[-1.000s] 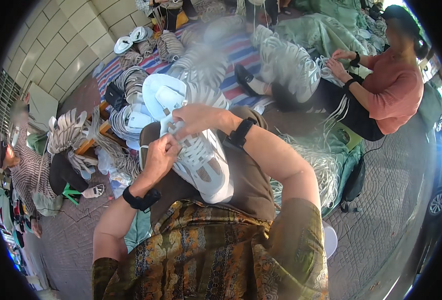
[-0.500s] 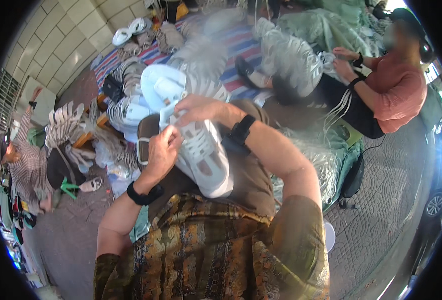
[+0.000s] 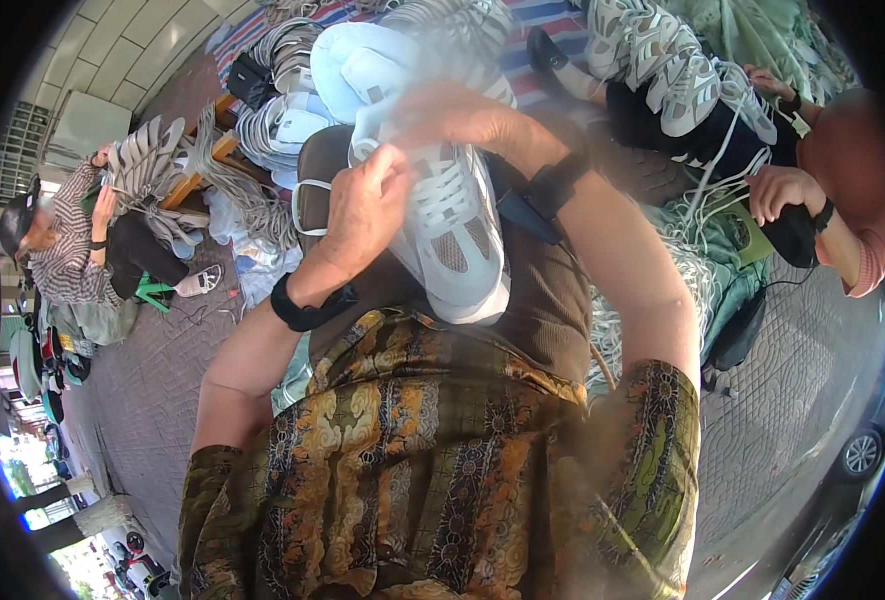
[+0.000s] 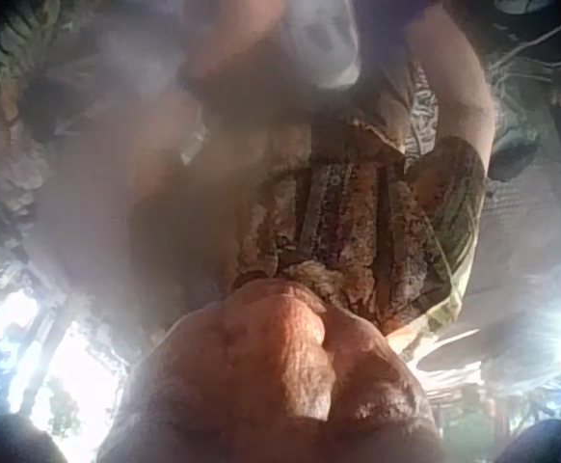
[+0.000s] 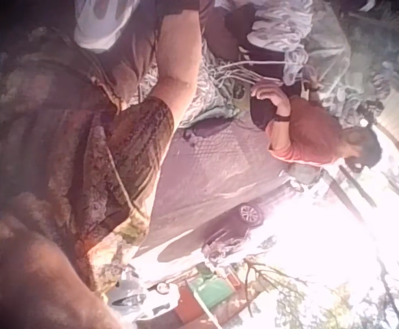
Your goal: The person sits on a mat and laces a white sneaker held on their lap. They thread the laces through the eyelets, pull them tight, and tie a knot. Other people are visible in the background performing similar tasks.
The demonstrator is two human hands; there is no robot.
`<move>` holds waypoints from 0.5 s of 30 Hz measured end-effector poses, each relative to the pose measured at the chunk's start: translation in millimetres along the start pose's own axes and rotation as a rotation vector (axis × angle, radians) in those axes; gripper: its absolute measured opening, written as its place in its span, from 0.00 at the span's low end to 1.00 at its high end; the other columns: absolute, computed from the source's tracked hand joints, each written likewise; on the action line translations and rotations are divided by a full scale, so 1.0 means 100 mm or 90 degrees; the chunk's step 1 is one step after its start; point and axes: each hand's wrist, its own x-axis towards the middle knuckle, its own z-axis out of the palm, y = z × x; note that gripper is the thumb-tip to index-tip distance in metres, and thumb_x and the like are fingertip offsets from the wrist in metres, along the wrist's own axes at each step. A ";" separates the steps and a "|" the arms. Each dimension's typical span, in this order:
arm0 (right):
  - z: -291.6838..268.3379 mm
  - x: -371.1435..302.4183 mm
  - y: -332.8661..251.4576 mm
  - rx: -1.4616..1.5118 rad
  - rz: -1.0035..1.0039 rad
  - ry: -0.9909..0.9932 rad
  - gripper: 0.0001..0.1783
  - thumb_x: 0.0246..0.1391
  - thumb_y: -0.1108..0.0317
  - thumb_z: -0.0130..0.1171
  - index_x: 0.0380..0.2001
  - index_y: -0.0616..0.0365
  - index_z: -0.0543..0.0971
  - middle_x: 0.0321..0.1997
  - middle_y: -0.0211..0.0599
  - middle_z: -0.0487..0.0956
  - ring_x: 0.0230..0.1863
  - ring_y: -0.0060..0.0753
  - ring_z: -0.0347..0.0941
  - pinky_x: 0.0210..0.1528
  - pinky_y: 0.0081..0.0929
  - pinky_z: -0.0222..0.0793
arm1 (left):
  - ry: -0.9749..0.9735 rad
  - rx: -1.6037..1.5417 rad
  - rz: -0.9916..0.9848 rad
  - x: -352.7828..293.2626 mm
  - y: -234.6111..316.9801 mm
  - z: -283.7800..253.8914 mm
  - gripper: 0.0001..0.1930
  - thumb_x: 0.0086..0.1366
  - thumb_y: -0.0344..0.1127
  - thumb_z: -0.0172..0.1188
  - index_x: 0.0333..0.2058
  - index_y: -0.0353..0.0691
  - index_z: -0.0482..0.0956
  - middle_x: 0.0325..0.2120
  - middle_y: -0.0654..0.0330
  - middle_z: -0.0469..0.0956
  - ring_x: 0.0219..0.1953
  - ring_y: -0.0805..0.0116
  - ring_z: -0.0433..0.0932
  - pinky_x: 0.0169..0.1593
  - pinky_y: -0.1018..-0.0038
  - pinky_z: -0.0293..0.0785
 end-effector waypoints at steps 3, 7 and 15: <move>0.05 -0.01 0.00 0.041 -0.022 0.035 0.15 0.50 0.64 0.63 0.40 0.59 0.79 0.36 0.28 0.77 0.39 0.20 0.70 0.43 0.23 0.66 | -0.047 0.010 -0.008 -0.05 0.06 -0.19 0.06 0.58 0.26 0.57 0.33 0.38 0.69 0.20 0.48 0.76 0.25 0.44 0.77 0.27 0.60 0.70; 0.08 -0.01 0.04 0.049 0.004 0.066 0.12 0.50 0.66 0.64 0.36 0.59 0.79 0.30 0.23 0.76 0.34 0.14 0.68 0.39 0.19 0.65 | -0.042 0.042 0.000 -0.09 0.00 -0.20 0.06 0.58 0.27 0.57 0.33 0.38 0.69 0.20 0.48 0.75 0.25 0.43 0.76 0.27 0.58 0.69; 0.09 0.04 0.26 0.068 -0.045 0.092 0.10 0.48 0.69 0.64 0.35 0.60 0.79 0.30 0.21 0.75 0.35 0.13 0.67 0.39 0.19 0.64 | 0.087 0.058 0.043 -0.02 -0.11 0.15 0.09 0.59 0.23 0.56 0.35 0.43 0.67 0.16 0.54 0.72 0.19 0.48 0.75 0.23 0.60 0.68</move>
